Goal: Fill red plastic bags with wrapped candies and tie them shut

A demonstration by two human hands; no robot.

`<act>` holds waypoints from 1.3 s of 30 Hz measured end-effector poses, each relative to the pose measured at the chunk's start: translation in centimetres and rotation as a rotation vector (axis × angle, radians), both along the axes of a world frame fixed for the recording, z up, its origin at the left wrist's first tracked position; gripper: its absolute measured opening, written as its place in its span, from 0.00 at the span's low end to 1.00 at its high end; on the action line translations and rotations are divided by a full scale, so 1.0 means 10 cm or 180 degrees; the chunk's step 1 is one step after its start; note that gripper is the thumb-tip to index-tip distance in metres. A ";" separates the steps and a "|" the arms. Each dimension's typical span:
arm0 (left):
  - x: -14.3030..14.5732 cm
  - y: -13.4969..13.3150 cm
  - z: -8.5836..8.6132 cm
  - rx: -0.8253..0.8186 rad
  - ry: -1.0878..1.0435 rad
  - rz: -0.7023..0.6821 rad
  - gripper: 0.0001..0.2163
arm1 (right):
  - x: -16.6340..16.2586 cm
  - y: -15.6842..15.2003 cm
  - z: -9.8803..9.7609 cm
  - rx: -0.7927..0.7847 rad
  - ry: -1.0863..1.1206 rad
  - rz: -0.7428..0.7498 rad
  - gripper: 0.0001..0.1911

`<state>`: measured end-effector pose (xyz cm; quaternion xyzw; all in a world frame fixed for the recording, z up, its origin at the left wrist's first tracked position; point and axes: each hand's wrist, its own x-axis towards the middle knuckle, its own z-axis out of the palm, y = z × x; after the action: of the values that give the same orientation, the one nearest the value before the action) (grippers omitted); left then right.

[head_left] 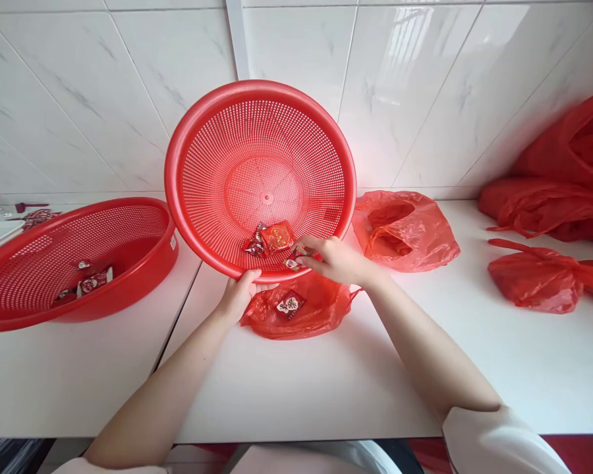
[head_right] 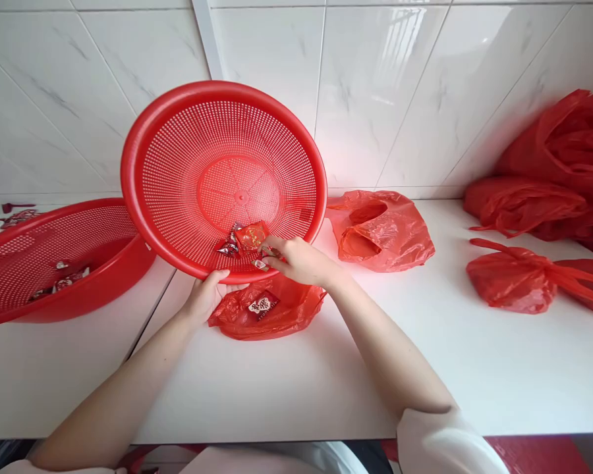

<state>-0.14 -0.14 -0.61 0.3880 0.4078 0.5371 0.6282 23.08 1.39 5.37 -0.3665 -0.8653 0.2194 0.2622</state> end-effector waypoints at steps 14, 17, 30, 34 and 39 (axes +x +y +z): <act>0.09 -0.12 -0.01 0.0028 0.0048 -0.0388 0.18 | -0.22 -0.01 -0.20 0.0268 -0.0050 0.0187 0.29; 0.14 -0.17 -0.03 -0.0026 0.0028 -0.0558 0.20 | -0.31 -0.01 -0.31 0.0293 -0.0311 0.0310 0.37; 0.11 -0.14 -0.02 0.0003 -0.0014 -0.0480 0.17 | -0.38 -0.03 -0.37 0.0135 0.0062 0.0309 0.36; 0.16 -0.21 -0.05 -0.0059 0.0062 -0.0565 0.19 | -0.41 -0.01 -0.43 0.0086 -0.0120 0.0187 0.34; 0.14 -0.19 -0.04 0.0065 -0.0068 -0.0541 0.21 | -0.37 -0.01 -0.36 0.0384 0.0166 0.0405 0.23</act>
<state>1.24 -2.04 -1.00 0.4219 0.3612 0.4901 0.6718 19.42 1.27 1.81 -0.2885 -0.8914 0.1925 0.2919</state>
